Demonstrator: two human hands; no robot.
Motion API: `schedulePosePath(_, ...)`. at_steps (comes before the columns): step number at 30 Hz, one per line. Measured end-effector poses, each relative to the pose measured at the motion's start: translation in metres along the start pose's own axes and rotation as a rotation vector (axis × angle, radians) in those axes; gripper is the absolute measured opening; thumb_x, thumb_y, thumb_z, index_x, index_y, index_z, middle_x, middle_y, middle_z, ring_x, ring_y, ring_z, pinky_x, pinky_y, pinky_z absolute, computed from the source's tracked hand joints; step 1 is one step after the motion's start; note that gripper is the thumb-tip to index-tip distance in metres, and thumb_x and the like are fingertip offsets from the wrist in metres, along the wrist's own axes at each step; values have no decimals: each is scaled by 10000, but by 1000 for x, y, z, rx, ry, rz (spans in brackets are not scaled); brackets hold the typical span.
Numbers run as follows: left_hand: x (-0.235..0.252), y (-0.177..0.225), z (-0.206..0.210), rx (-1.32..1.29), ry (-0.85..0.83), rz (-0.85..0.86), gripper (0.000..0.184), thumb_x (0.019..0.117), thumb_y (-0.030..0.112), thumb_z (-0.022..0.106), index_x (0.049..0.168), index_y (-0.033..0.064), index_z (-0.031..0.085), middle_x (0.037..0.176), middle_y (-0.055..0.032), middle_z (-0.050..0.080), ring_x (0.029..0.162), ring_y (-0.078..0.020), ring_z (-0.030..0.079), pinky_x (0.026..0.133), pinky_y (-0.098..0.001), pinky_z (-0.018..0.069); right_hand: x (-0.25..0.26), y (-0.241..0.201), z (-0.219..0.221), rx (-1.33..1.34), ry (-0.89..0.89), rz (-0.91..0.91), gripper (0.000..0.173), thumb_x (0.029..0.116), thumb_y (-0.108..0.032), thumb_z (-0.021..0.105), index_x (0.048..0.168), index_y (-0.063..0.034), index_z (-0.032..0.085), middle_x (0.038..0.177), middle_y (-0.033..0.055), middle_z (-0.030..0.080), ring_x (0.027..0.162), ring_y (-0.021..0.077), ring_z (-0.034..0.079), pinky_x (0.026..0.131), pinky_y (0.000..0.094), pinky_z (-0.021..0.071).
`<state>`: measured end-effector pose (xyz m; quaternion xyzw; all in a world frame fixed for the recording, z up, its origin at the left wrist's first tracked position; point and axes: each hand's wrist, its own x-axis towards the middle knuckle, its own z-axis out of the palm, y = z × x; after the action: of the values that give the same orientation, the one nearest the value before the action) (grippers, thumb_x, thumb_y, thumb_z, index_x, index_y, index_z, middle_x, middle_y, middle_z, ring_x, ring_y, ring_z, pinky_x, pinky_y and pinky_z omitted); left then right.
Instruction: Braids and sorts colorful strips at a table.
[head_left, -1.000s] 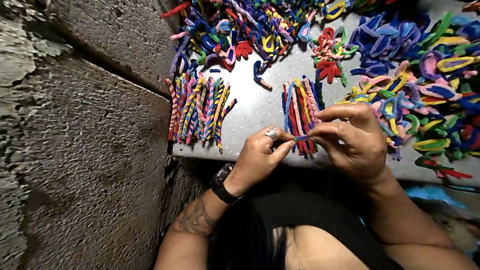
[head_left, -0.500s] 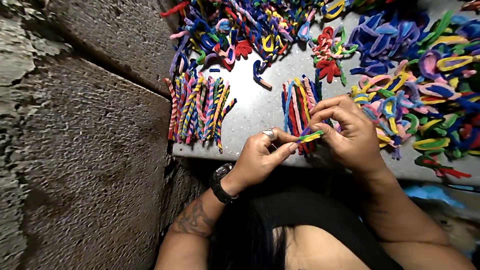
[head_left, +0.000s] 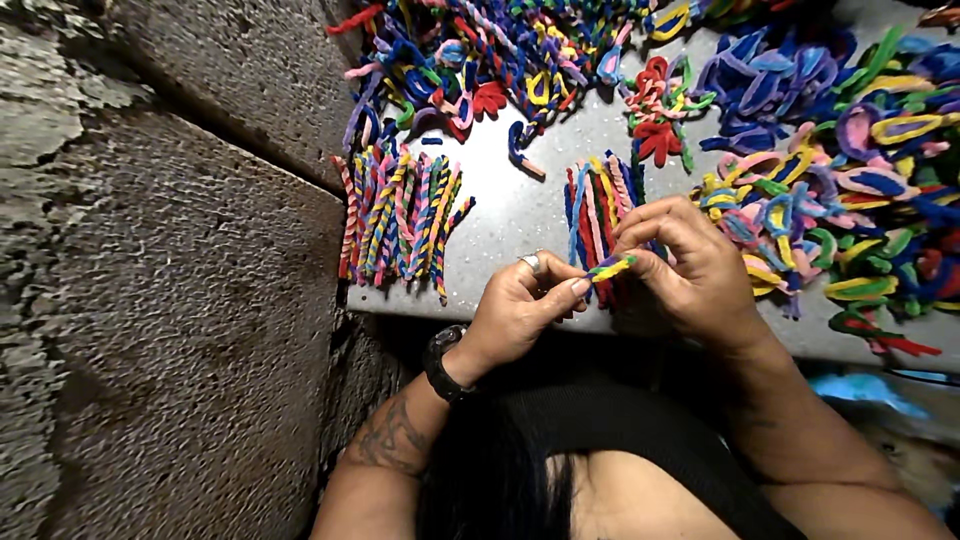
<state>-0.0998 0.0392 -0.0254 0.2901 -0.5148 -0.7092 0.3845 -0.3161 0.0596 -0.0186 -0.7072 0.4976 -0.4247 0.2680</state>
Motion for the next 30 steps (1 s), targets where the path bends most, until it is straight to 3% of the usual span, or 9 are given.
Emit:
schedulePosePath(2, 0, -1, 1, 98, -7, 58, 70, 962, -9, 618, 1005, 20, 666, 819, 27, 692, 712, -13, 642, 678, -188, 561, 3, -2, -1, 7, 48, -38, 153, 1011, -173, 599, 966, -43, 665, 1115, 42, 612, 1105, 48, 581, 959, 186, 486)
schedulePosePath(6, 0, -2, 1, 364, 81, 263, 66, 944, -13, 638, 987, -42, 677, 876, -23, 670, 741, -6, 630, 703, -176, 566, 2, 0, -1, 144, 153, -8, 132, 1052, -198, 561, 1028, -87, 630, 1110, -31, 628, 1084, 30, 610, 946, 219, 524)
schedulePosePath(10, 0, -2, 3, 421, 130, 323, 80, 913, -29, 668, 987, -52, 691, 866, -37, 648, 729, -11, 615, 686, -167, 561, -6, -3, 4, 362, 87, 161, 141, 1029, -318, 616, 1060, -183, 647, 1025, -122, 645, 902, -29, 622, 773, 149, 540)
schedulePosePath(12, 2, -4, 5, 445, 129, 335, 83, 907, -31, 673, 983, -57, 693, 862, -41, 644, 722, -9, 612, 676, -158, 556, -10, -6, 10, 446, 43, 226, 150, 991, -294, 672, 1072, -169, 659, 992, -106, 652, 790, -25, 619, 668, 139, 547)
schedulePosePath(16, 2, -6, 7, 520, 135, 380, 85, 902, -25, 668, 973, -63, 694, 846, -46, 634, 716, -7, 599, 658, -139, 536, -9, -10, 16, 491, 68, 236, 60, 984, -139, 646, 1029, -125, 682, 984, -79, 659, 774, -13, 616, 673, 144, 545)
schedulePosePath(22, 2, -6, 3, 632, 109, 441, 79, 906, -12, 668, 958, -61, 701, 842, -69, 643, 718, -35, 606, 662, -160, 544, -9, -7, 17, 514, 16, 191, 85, 989, -160, 620, 1057, -156, 670, 1005, -80, 667, 867, 13, 638, 751, 179, 561)
schedulePosePath(30, 1, -4, 3, 488, 35, 258, 84, 935, -4, 634, 982, -47, 690, 877, -44, 644, 695, -6, 581, 641, -149, 524, -12, -8, 16, 522, 13, 178, 132, 996, -148, 595, 1026, -151, 724, 984, -77, 664, 841, 7, 628, 725, 169, 553)
